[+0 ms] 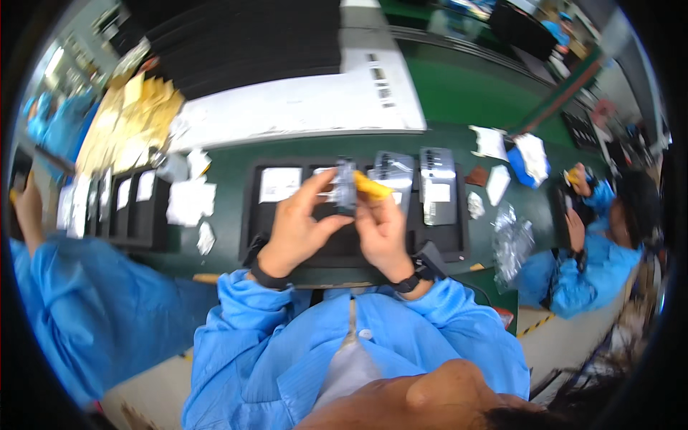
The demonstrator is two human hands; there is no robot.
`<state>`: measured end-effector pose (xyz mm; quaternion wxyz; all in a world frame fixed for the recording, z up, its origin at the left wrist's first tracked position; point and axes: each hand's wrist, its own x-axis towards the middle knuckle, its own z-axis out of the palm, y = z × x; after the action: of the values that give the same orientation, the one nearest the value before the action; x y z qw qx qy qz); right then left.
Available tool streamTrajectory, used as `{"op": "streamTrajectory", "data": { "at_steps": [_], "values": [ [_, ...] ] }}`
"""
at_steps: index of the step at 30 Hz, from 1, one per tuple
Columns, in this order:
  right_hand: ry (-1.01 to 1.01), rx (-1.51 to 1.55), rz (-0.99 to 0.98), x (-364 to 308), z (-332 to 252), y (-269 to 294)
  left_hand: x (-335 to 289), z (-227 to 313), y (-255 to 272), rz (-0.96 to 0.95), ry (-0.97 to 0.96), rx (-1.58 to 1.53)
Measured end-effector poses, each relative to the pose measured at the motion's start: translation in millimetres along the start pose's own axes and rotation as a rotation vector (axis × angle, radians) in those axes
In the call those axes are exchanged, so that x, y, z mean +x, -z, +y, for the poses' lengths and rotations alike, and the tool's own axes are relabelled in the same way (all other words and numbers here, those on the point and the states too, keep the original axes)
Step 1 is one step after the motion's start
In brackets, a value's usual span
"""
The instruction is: Inspecting and cleaning smartphones on a factory assembly line before placing them into trays.
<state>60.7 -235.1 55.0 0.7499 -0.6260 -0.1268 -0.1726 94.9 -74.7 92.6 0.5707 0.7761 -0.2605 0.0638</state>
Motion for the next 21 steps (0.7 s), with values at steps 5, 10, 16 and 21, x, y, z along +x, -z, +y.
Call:
{"op": "streamTrajectory", "data": {
  "at_steps": [5,10,16,21],
  "values": [
    [-0.014,0.037,0.005,7,1,-8,18,-7,15,-0.087,0.098,-0.218],
    [-0.051,-0.094,0.043,8,0,3,34,-9,12,-0.194,0.131,-0.245],
    [-0.078,-0.173,0.018,15,-3,6,46,-20,18,-0.259,0.131,-0.258],
    [0.008,-0.183,0.021,16,4,3,48,-31,7,-0.25,0.161,-0.422]
  ]
}}
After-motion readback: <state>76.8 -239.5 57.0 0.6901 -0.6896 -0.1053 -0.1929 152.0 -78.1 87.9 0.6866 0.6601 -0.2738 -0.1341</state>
